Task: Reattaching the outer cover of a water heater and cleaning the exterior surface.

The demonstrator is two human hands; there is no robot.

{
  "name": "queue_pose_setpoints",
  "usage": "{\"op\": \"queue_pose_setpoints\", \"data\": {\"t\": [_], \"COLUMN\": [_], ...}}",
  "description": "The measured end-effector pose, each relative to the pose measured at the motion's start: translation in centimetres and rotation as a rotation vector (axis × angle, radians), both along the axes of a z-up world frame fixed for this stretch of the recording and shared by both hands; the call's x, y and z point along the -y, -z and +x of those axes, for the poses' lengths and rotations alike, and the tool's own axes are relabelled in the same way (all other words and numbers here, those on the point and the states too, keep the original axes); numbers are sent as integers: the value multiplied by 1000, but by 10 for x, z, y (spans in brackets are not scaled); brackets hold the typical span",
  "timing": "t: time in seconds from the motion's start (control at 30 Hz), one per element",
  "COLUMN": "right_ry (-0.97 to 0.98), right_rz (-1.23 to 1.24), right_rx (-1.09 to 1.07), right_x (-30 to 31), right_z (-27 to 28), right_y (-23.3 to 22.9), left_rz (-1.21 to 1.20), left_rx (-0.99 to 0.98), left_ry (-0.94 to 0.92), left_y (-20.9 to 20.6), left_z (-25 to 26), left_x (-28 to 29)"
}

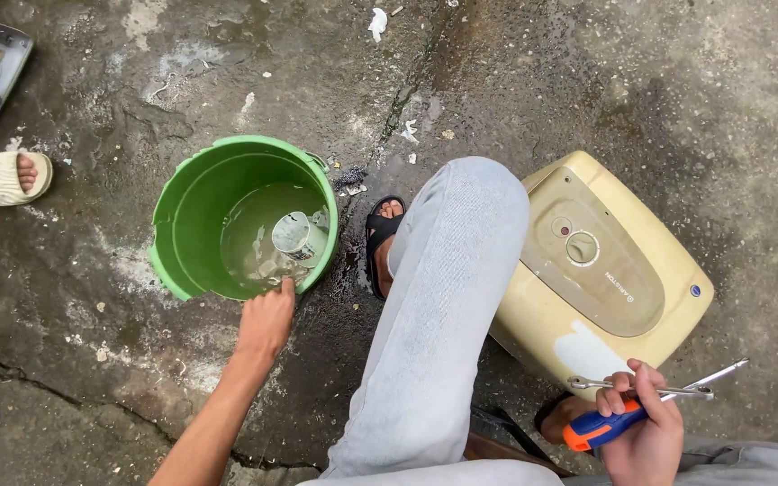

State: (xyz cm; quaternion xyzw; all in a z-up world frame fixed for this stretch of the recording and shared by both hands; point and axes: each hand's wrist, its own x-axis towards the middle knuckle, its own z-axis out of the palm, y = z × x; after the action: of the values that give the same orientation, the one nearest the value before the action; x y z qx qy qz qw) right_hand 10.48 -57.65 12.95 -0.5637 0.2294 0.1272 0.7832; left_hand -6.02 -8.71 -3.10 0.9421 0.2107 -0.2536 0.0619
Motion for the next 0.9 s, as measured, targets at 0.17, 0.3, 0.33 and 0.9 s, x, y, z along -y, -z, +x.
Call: {"op": "queue_pose_setpoints", "data": {"t": [0.17, 0.3, 0.33, 0.9], "right_ry": [-27, 0, 6, 50], "right_rz": [-5, -56, -59, -281], "right_rx": [9, -46, -45, -56], "right_x": [2, 4, 10, 43], "right_z": [0, -2, -2, -12], "right_y": [11, 20, 28, 82], "left_rz": [-275, -333, -338, -944], "left_rx": [49, 415, 414, 385], "left_ry": [-134, -282, -277, -1419], "left_y": [-43, -36, -17, 120], "left_z": [16, 42, 54, 117], "left_x": [-28, -76, -77, -159]}}
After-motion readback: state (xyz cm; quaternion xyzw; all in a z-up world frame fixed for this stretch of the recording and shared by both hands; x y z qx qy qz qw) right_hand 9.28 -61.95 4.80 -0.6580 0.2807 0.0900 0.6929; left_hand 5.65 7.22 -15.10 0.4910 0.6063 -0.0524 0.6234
